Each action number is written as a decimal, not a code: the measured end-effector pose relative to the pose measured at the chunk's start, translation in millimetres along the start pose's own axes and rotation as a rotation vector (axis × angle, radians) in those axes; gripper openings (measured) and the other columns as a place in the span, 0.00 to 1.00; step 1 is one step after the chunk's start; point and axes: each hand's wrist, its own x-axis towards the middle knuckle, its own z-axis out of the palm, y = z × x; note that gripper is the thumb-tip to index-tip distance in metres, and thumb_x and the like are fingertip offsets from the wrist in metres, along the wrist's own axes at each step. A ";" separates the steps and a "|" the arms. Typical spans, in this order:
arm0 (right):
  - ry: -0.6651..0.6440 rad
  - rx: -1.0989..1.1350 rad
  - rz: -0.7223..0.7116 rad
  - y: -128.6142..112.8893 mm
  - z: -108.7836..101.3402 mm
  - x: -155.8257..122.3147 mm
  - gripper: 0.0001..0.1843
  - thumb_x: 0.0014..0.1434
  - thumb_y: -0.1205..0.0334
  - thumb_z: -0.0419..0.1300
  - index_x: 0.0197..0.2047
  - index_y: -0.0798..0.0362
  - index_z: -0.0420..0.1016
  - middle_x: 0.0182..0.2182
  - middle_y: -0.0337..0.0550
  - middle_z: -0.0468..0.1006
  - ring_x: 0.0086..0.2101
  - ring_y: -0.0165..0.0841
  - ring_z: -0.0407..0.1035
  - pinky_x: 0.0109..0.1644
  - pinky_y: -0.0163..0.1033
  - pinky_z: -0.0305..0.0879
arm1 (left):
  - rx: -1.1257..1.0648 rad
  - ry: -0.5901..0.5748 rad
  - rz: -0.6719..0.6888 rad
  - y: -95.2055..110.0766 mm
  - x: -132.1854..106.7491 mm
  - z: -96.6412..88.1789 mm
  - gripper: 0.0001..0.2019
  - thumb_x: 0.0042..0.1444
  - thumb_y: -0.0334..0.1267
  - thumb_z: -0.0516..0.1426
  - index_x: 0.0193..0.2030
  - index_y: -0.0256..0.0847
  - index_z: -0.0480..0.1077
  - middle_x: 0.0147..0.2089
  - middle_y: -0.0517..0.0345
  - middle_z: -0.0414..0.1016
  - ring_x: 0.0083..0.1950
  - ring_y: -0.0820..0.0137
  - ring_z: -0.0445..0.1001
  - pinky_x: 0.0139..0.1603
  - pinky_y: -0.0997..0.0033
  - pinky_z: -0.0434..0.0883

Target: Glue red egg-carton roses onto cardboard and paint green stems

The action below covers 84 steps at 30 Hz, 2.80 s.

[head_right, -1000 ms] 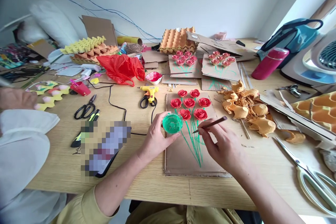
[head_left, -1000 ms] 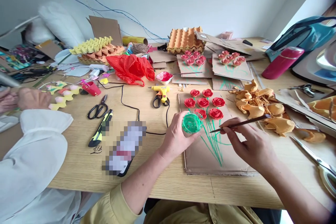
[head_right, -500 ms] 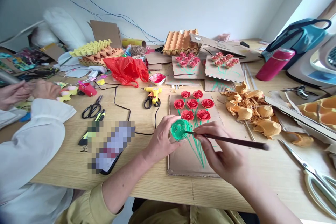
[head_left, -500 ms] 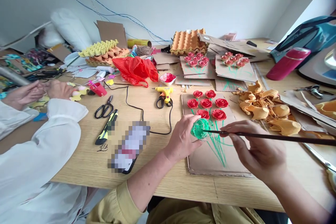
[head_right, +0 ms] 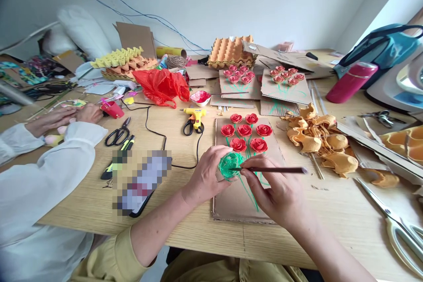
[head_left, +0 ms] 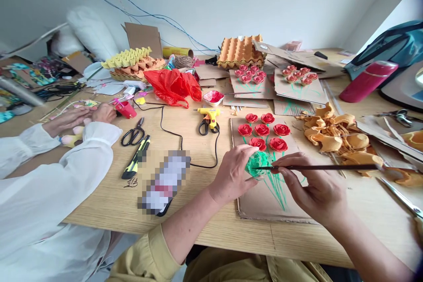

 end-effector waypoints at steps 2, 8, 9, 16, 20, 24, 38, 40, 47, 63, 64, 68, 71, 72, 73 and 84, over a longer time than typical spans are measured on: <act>-0.006 0.043 0.033 0.3 -5.2 -1.0 0.09 0.64 0.70 0.59 0.46 0.47 0.73 0.36 0.42 0.81 0.36 0.37 0.78 0.39 0.41 0.73 | -0.005 0.013 -0.009 -1.0 0.4 0.1 0.34 0.55 0.44 0.65 0.66 0.48 0.56 0.61 0.46 0.68 0.63 0.55 0.68 0.63 0.51 0.68; 0.189 0.038 0.243 5.1 -29.1 -5.0 0.07 0.64 0.67 0.61 0.45 0.47 0.75 0.35 0.41 0.81 0.33 0.35 0.78 0.36 0.40 0.73 | 0.012 0.154 -0.092 -9.9 4.6 -3.8 0.34 0.53 0.37 0.66 0.64 0.45 0.57 0.59 0.46 0.69 0.62 0.55 0.69 0.62 0.52 0.69; 0.176 -0.017 0.258 6.8 -30.8 -5.6 0.05 0.64 0.66 0.61 0.43 0.48 0.75 0.33 0.40 0.81 0.32 0.34 0.78 0.34 0.38 0.73 | 0.021 0.195 -0.118 -11.7 5.5 -4.8 0.33 0.53 0.36 0.66 0.63 0.45 0.58 0.58 0.46 0.70 0.61 0.56 0.70 0.62 0.52 0.70; 0.019 -0.142 0.209 18.4 -20.2 -12.6 0.04 0.66 0.64 0.59 0.37 0.51 0.73 0.29 0.38 0.81 0.23 0.25 0.73 0.16 0.25 0.66 | 0.077 0.311 -0.230 -18.4 8.9 -9.5 0.34 0.51 0.36 0.68 0.62 0.43 0.58 0.57 0.46 0.70 0.59 0.56 0.72 0.61 0.53 0.71; -0.005 -0.172 0.209 22.7 -17.4 -15.3 0.02 0.66 0.64 0.60 0.39 0.52 0.74 0.29 0.38 0.81 0.24 0.26 0.74 0.19 0.26 0.67 | 0.081 0.309 -0.234 -17.7 9.4 -10.3 0.34 0.51 0.37 0.69 0.61 0.43 0.59 0.56 0.47 0.71 0.58 0.57 0.72 0.60 0.54 0.72; -0.035 -0.197 0.188 27.8 -15.1 -13.8 0.03 0.66 0.63 0.59 0.38 0.51 0.73 0.28 0.38 0.80 0.26 0.28 0.74 0.23 0.29 0.68 | 0.087 0.321 -0.228 -16.7 9.6 -11.1 0.34 0.51 0.37 0.69 0.62 0.43 0.59 0.55 0.47 0.71 0.57 0.57 0.73 0.59 0.55 0.72; -0.056 -0.178 -0.003 17.7 19.8 15.7 0.05 0.66 0.66 0.60 0.36 0.51 0.70 0.29 0.38 0.78 0.25 0.29 0.72 0.28 0.33 0.63 | 0.078 0.407 -0.231 -17.9 13.8 -19.2 0.34 0.51 0.39 0.69 0.61 0.42 0.59 0.54 0.47 0.71 0.56 0.57 0.73 0.58 0.56 0.72; -0.060 -0.174 -0.034 16.3 25.4 17.5 0.04 0.66 0.66 0.61 0.38 0.51 0.70 0.31 0.39 0.79 0.26 0.30 0.73 0.28 0.34 0.63 | 0.069 0.415 -0.236 -17.5 13.9 -20.4 0.34 0.51 0.38 0.69 0.61 0.42 0.59 0.54 0.46 0.71 0.57 0.57 0.73 0.58 0.57 0.72; -0.172 -0.010 -0.079 8.2 30.7 18.9 0.04 0.67 0.70 0.57 0.42 0.51 0.71 0.33 0.41 0.80 0.32 0.32 0.75 0.35 0.35 0.68 | 0.087 0.430 -0.251 -17.2 14.4 -23.2 0.34 0.51 0.39 0.69 0.61 0.43 0.59 0.54 0.48 0.71 0.56 0.57 0.73 0.57 0.57 0.72; -0.289 0.180 0.046 20.0 -16.3 -8.4 0.08 0.68 0.70 0.55 0.44 0.49 0.73 0.35 0.39 0.79 0.34 0.29 0.76 0.39 0.34 0.70 | 0.087 0.403 -0.234 -20.6 11.8 -16.5 0.35 0.50 0.38 0.69 0.61 0.43 0.59 0.54 0.47 0.71 0.56 0.57 0.73 0.58 0.55 0.73; -0.275 0.151 0.051 21.5 -18.7 -9.4 0.07 0.68 0.69 0.55 0.44 0.49 0.73 0.35 0.39 0.79 0.34 0.28 0.76 0.38 0.33 0.70 | 0.087 0.400 -0.235 -21.2 11.6 -16.0 0.35 0.50 0.38 0.69 0.61 0.43 0.59 0.54 0.47 0.72 0.56 0.58 0.74 0.58 0.55 0.73; -0.231 0.058 0.089 28.4 -25.9 -13.2 0.07 0.68 0.67 0.56 0.43 0.49 0.74 0.34 0.39 0.80 0.31 0.29 0.76 0.33 0.33 0.70 | 0.091 0.387 -0.236 -22.5 11.2 -14.7 0.35 0.50 0.38 0.70 0.62 0.43 0.59 0.56 0.46 0.71 0.58 0.57 0.73 0.59 0.55 0.72; -0.195 0.019 0.105 31.4 -30.2 -15.2 0.07 0.67 0.68 0.57 0.42 0.48 0.74 0.33 0.40 0.81 0.30 0.30 0.76 0.29 0.32 0.70 | 0.090 0.381 -0.236 -22.1 11.3 -14.8 0.35 0.50 0.37 0.69 0.62 0.43 0.59 0.57 0.46 0.71 0.59 0.57 0.73 0.60 0.55 0.72; -0.185 0.004 0.103 31.6 -31.6 -15.6 0.07 0.66 0.69 0.57 0.42 0.48 0.75 0.33 0.40 0.81 0.29 0.30 0.76 0.27 0.31 0.70 | 0.089 0.383 -0.236 -21.8 11.4 -14.9 0.35 0.50 0.37 0.69 0.62 0.43 0.59 0.57 0.46 0.71 0.59 0.57 0.73 0.60 0.55 0.72; -0.174 -0.011 0.100 31.4 -33.1 -15.8 0.08 0.66 0.70 0.58 0.42 0.47 0.75 0.33 0.40 0.81 0.28 0.30 0.76 0.25 0.31 0.69 | 0.088 0.384 -0.235 -21.5 11.6 -15.1 0.35 0.49 0.37 0.69 0.62 0.42 0.59 0.57 0.46 0.71 0.59 0.57 0.73 0.59 0.55 0.72; -0.155 -0.087 0.136 23.8 -51.4 -27.8 0.07 0.66 0.68 0.58 0.39 0.48 0.76 0.32 0.42 0.82 0.26 0.30 0.76 0.17 0.29 0.64 | 0.092 0.380 -0.232 -20.6 11.7 -14.0 0.36 0.49 0.36 0.70 0.61 0.42 0.59 0.56 0.46 0.72 0.58 0.58 0.73 0.60 0.55 0.72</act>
